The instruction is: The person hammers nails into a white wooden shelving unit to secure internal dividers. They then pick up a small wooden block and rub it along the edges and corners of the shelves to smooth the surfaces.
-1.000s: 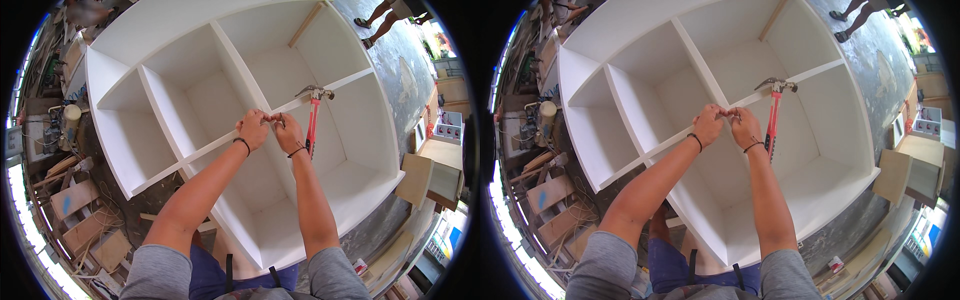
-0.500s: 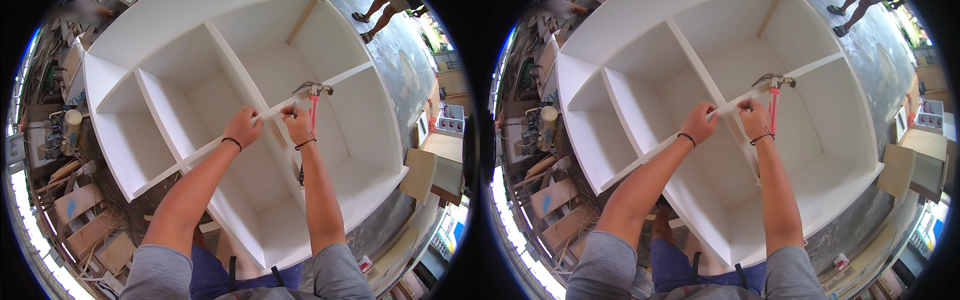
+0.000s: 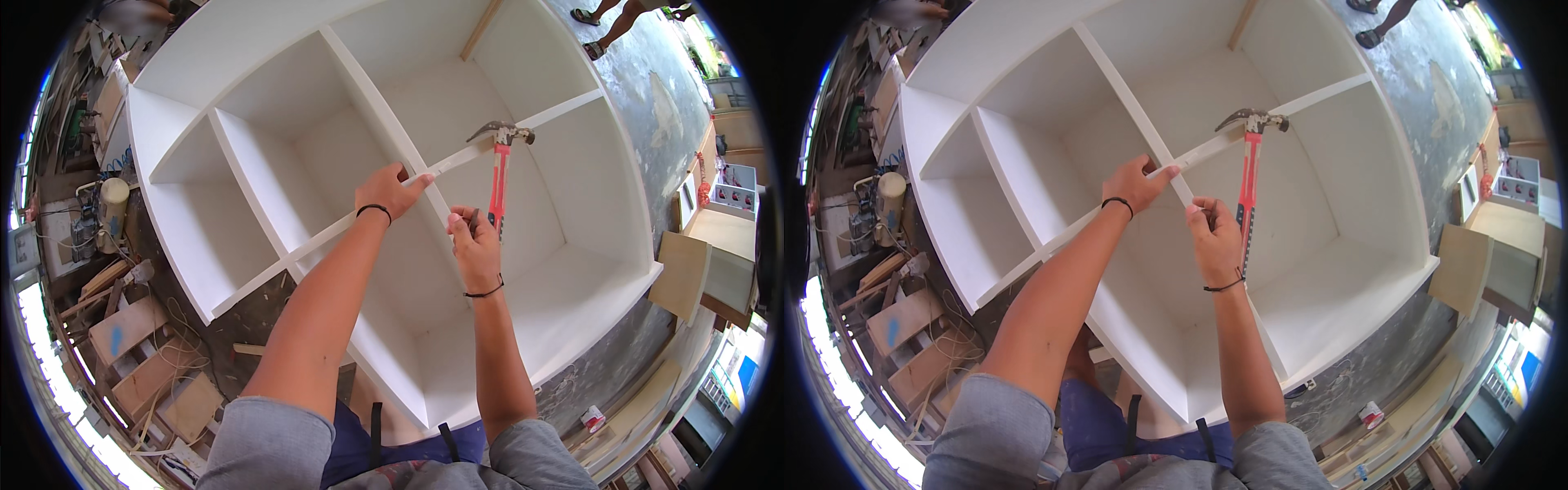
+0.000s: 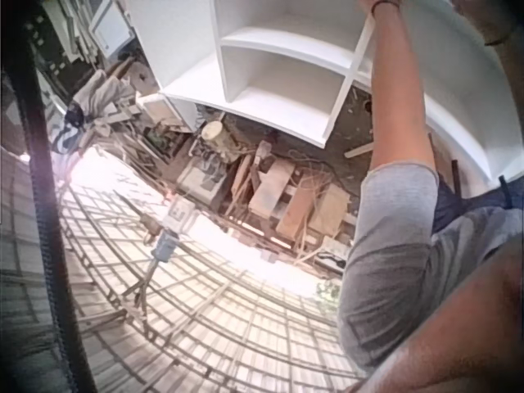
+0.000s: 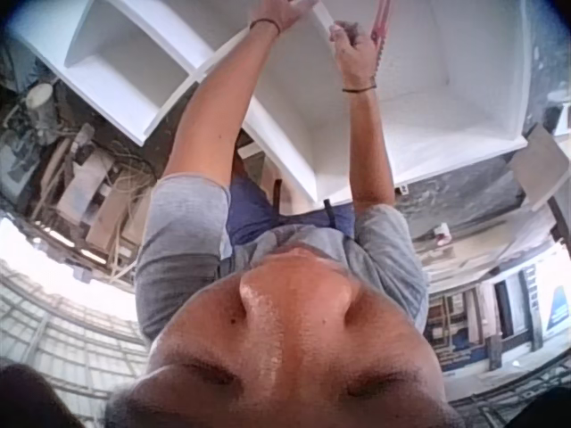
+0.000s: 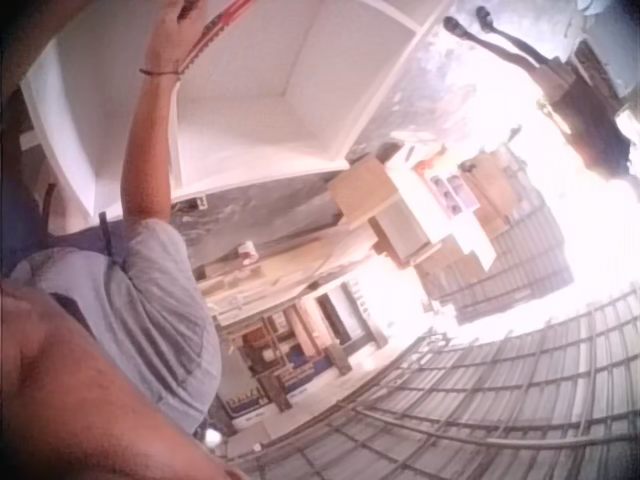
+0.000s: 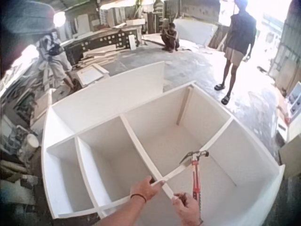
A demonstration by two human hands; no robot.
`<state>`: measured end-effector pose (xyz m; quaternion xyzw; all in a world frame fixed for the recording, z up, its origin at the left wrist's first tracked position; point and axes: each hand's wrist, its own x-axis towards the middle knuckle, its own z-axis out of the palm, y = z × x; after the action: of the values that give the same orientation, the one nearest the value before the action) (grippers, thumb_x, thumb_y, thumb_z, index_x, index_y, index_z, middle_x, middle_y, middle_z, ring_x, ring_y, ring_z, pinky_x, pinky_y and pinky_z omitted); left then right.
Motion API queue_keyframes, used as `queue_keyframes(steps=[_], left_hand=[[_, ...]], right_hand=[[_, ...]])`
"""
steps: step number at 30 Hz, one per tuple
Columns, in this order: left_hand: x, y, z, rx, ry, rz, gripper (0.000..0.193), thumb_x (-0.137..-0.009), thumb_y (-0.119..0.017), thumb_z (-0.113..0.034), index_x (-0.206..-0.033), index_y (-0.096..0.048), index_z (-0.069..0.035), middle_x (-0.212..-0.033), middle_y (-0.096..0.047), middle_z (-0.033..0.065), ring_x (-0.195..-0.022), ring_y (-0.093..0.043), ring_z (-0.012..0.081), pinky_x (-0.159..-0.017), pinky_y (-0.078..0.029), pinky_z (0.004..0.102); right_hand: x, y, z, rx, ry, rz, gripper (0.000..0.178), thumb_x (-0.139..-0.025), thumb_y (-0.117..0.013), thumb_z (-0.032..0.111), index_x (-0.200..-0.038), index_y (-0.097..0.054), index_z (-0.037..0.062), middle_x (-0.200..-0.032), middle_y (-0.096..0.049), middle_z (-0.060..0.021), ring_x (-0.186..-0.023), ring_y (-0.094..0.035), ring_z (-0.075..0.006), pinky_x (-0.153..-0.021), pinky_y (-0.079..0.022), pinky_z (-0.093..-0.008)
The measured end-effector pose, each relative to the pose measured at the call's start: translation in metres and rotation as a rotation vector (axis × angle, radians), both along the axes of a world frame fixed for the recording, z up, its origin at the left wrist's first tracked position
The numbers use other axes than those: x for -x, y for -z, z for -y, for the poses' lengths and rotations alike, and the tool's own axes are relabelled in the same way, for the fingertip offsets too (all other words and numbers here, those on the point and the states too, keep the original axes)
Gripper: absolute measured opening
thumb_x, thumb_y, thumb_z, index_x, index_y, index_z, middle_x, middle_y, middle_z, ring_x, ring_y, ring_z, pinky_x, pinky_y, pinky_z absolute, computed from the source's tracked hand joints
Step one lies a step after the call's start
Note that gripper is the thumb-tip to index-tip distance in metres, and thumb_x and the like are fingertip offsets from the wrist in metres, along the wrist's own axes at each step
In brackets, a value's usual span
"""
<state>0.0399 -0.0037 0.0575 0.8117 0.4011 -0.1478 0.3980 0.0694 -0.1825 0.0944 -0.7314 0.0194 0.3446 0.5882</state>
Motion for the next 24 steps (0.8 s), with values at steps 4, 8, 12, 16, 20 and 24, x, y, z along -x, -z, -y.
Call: queue_keyframes(steps=[4, 8, 12, 16, 20, 24], left_hand=[[0.031, 0.033, 0.001, -0.238, -0.057, 0.563, 0.039, -0.083, -0.064, -0.038, -0.106, -0.061, -0.007, -0.108, -0.065, 0.0095, -0.102, -0.061, 0.0256, -0.086, -0.047, 0.0391], [0.087, 0.008, 0.066, -0.297, 0.117, 0.822, 0.040, -0.083, -0.064, -0.017, -0.118, -0.057, 0.000, -0.121, -0.059, 0.0193, -0.116, -0.055, 0.0343, -0.098, -0.042, 0.0403], [0.133, -0.030, 0.095, 0.490, -0.034, 0.620, 0.035, -0.090, -0.061, -0.013, -0.120, -0.057, 0.003, -0.118, -0.063, 0.0180, -0.112, -0.058, 0.0245, -0.095, -0.044, 0.0353], [0.150, -0.043, 0.086, 0.688, -0.196, 0.506, 0.019, -0.096, -0.057, -0.015, -0.102, -0.063, 0.002, -0.090, -0.067, 0.0053, -0.084, -0.057, 0.0094, -0.078, -0.047, 0.0263], [0.159, -0.020, 0.056, 0.196, -0.418, 0.563, 0.029, -0.097, -0.058, -0.027, -0.083, -0.063, -0.001, -0.068, -0.061, 0.0079, -0.062, -0.054, 0.0142, -0.060, -0.044, 0.0297], [0.126, 0.023, -0.031, -0.425, -0.531, 0.394, 0.034, -0.095, -0.055, -0.036, -0.080, -0.061, -0.006, -0.075, -0.065, 0.0133, -0.072, -0.061, 0.0333, -0.063, -0.045, 0.0434]], right_hand=[[0.006, -0.016, -0.007, -0.154, 0.028, -0.008, 0.028, -0.100, -0.050, 0.022, -0.113, -0.062, -0.0003, -0.093, -0.065, -0.0031, -0.085, -0.054, -0.0079, -0.078, -0.045, -0.0229], [0.018, -0.001, 0.001, -0.143, -0.131, 0.135, 0.034, -0.102, -0.049, 0.025, -0.120, -0.060, -0.0009, -0.108, -0.064, -0.0057, -0.096, -0.056, -0.0120, -0.090, -0.044, -0.0261], [0.047, -0.013, -0.008, -0.066, -0.378, 0.140, 0.039, -0.103, -0.047, 0.030, -0.126, -0.057, 0.0007, -0.116, -0.061, -0.0029, -0.098, -0.053, -0.0099, -0.092, -0.043, -0.0253], [0.061, -0.013, -0.005, -0.023, -0.413, 0.078, 0.048, -0.099, -0.052, 0.037, -0.128, -0.055, -0.0016, -0.122, -0.060, -0.0104, -0.104, -0.055, -0.0153, -0.093, -0.044, -0.0291], [0.031, -0.038, -0.003, 0.216, -0.223, 0.280, 0.062, -0.091, -0.063, 0.044, -0.131, -0.050, -0.0016, -0.128, -0.056, -0.0196, -0.119, -0.053, -0.0277, -0.099, -0.041, -0.0373], [-0.043, 0.016, 0.000, 0.663, -0.022, 0.936, 0.059, -0.081, -0.073, 0.037, -0.122, -0.054, -0.0013, -0.132, -0.050, -0.0222, -0.121, -0.049, -0.0395, -0.096, -0.043, -0.0434]])
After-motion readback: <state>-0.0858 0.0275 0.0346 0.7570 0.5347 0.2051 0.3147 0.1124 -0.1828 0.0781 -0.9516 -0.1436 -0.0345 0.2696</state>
